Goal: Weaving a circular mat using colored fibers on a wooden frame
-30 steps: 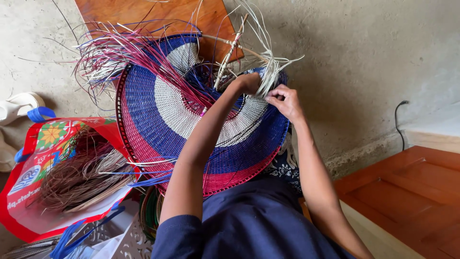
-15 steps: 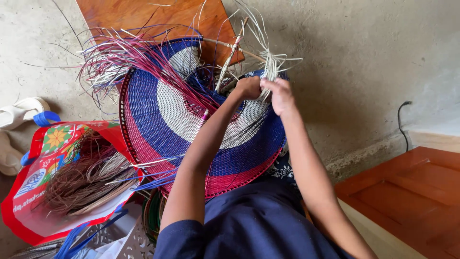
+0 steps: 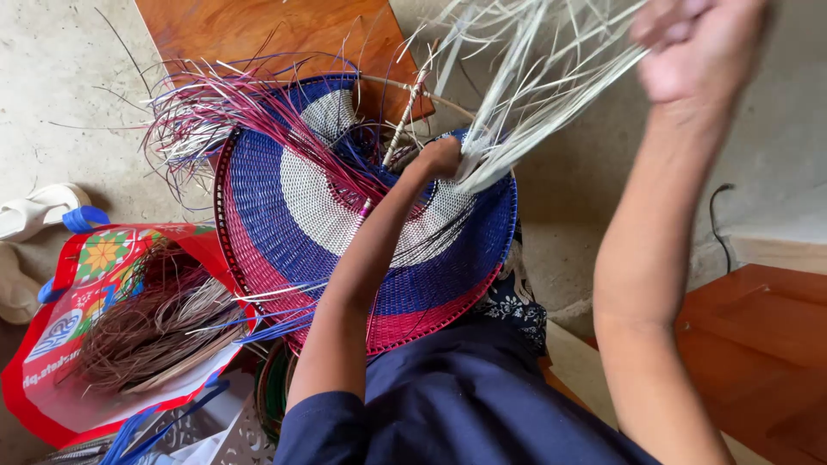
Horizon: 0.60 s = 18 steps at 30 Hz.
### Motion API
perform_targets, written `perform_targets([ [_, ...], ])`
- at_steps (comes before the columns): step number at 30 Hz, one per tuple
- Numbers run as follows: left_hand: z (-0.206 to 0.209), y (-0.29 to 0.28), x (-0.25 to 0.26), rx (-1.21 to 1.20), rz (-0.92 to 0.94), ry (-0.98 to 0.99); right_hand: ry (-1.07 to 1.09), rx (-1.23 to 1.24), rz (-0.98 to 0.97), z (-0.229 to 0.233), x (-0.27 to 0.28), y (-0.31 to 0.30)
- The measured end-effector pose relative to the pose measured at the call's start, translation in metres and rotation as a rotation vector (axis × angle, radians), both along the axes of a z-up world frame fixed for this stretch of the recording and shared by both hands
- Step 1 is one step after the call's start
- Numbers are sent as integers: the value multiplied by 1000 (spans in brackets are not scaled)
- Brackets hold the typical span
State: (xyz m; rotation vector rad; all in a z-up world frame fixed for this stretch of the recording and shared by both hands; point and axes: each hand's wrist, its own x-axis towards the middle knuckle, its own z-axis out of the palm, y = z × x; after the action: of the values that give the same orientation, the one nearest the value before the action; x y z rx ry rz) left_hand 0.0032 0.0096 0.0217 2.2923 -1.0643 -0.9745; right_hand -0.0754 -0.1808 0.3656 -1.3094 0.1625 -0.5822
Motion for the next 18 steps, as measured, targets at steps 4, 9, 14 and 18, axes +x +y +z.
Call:
perform_targets([
  [4,52,24,39,-427,24,198,149,221,111,-29,-3,35],
  [9,177,88,51,-102,225,-40,131,317,267,-53,-22,55],
  [14,287,79,1,-790,40,250,356,46,-105,-79,-31,109],
  [18,272,45,-22,-593,261,119,353,-322,-14,-136,-46,123],
])
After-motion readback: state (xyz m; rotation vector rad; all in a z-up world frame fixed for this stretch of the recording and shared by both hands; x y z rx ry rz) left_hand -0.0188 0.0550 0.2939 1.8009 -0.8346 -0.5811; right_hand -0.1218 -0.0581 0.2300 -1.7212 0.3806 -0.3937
